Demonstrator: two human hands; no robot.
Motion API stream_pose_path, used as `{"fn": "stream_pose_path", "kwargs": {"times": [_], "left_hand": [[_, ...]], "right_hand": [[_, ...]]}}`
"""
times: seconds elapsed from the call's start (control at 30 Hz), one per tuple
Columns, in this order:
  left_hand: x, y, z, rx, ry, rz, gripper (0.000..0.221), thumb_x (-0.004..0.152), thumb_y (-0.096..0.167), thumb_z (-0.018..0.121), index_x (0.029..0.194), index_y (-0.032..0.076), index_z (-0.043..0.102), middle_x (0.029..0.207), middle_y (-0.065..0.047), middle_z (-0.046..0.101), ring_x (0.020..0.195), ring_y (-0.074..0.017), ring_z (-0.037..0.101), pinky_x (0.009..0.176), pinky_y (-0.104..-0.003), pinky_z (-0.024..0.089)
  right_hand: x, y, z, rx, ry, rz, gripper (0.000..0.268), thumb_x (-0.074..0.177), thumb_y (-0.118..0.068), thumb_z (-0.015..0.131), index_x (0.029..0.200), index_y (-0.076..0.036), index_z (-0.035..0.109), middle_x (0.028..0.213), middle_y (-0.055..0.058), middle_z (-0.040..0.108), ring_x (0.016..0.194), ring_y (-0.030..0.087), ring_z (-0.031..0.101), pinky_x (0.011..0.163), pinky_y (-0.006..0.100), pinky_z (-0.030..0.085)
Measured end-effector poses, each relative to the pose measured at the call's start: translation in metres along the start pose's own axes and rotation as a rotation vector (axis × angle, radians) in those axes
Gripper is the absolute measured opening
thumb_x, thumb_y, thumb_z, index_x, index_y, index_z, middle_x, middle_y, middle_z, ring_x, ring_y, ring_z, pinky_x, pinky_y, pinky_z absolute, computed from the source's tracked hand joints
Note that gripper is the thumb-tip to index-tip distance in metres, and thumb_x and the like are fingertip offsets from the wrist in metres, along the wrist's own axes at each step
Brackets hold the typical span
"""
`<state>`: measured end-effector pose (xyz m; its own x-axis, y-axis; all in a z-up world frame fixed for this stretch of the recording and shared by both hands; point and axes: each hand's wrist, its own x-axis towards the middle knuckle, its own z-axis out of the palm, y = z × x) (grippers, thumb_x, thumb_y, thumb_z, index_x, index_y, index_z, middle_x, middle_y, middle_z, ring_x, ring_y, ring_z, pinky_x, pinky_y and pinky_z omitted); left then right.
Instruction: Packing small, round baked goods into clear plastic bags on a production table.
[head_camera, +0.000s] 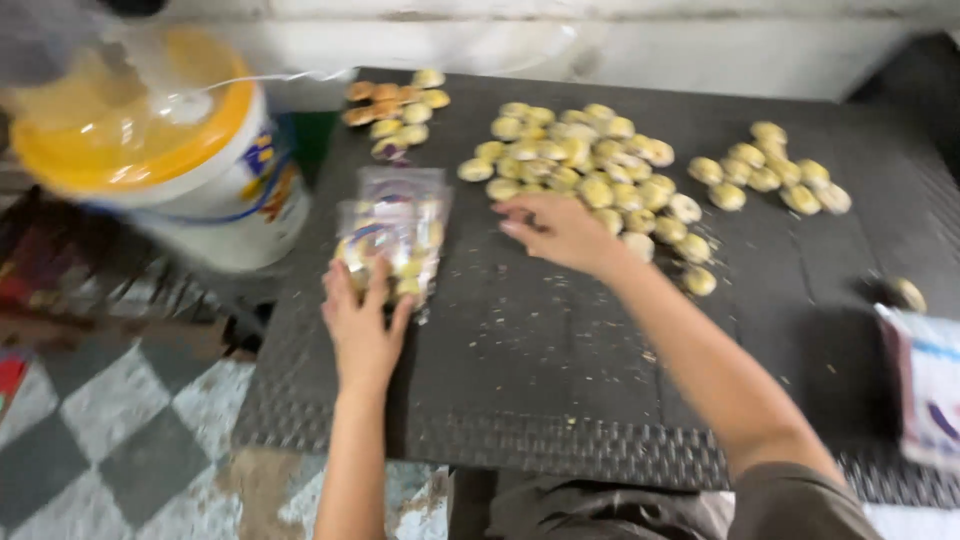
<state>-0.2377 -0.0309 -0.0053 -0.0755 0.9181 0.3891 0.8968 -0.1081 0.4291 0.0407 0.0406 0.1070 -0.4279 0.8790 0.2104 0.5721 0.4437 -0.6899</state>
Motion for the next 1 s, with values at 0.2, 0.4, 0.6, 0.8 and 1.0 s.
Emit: {"fn": "stream_pose_path", "kwargs": {"times": [0.2, 0.4, 0.6, 0.8, 1.0], "left_hand": [[0.006, -0.01, -0.004, -0.112, 0.304, 0.327, 0.045, 0.081, 0.029, 0.072, 0.116, 0.001, 0.063, 0.137, -0.041, 0.034, 0.131, -0.0564, 0.03, 0.11, -0.062, 0.018], [-0.001, 0.116, -0.057, -0.289, -0.013, 0.364, 0.02, 0.088, 0.01, 0.059, 0.099, -0.002, 0.07, 0.136, -0.017, 0.043, 0.131, -0.033, 0.038, 0.115, -0.051, 0.028], [-0.044, 0.325, -0.006, 0.579, -1.795, 0.17, 0.047, 0.087, 0.051, 0.039, 0.117, 0.022, 0.059, 0.12, -0.01, 0.055, 0.118, -0.0261, 0.052, 0.105, -0.04, 0.036], [-0.083, 0.337, -0.008, -0.233, -1.971, 0.333, 0.041, 0.092, 0.041, 0.041, 0.118, 0.015, 0.057, 0.123, -0.007, 0.054, 0.122, -0.0216, 0.05, 0.112, -0.035, 0.033], [-0.132, 0.316, -0.029, -1.192, -1.792, 0.475, 0.035, 0.097, 0.031, 0.044, 0.12, 0.007, 0.054, 0.126, -0.005, 0.052, 0.125, -0.0167, 0.049, 0.119, -0.029, 0.03]], "right_hand": [[-0.204, 0.094, -0.129, -0.306, 0.3, 0.461, 0.025, 0.091, -0.019, 0.058, 0.111, -0.007, 0.066, 0.104, 0.015, 0.067, 0.093, 0.032, 0.064, 0.084, 0.04, 0.048], [-0.394, 0.134, -0.168, -0.64, 0.403, 0.753, 0.049, 0.084, -0.034, 0.059, 0.125, -0.006, 0.057, 0.128, 0.016, 0.054, 0.122, 0.032, 0.047, 0.102, 0.043, 0.034], [-0.421, 0.126, -0.148, -0.629, 0.32, 0.896, 0.069, 0.081, -0.058, 0.041, 0.143, -0.028, 0.034, 0.154, 0.006, 0.02, 0.142, 0.029, 0.012, 0.111, 0.048, 0.008], [-0.423, 0.123, -0.142, -0.522, 0.365, 0.806, 0.048, 0.092, -0.043, 0.038, 0.139, -0.03, 0.041, 0.156, 0.004, 0.016, 0.144, 0.026, 0.01, 0.111, 0.047, 0.006], [-0.435, 0.124, -0.138, -0.551, 0.392, 0.754, 0.052, 0.088, -0.04, 0.048, 0.138, -0.026, 0.045, 0.153, 0.01, 0.027, 0.143, 0.028, 0.018, 0.111, 0.05, 0.012]]}}
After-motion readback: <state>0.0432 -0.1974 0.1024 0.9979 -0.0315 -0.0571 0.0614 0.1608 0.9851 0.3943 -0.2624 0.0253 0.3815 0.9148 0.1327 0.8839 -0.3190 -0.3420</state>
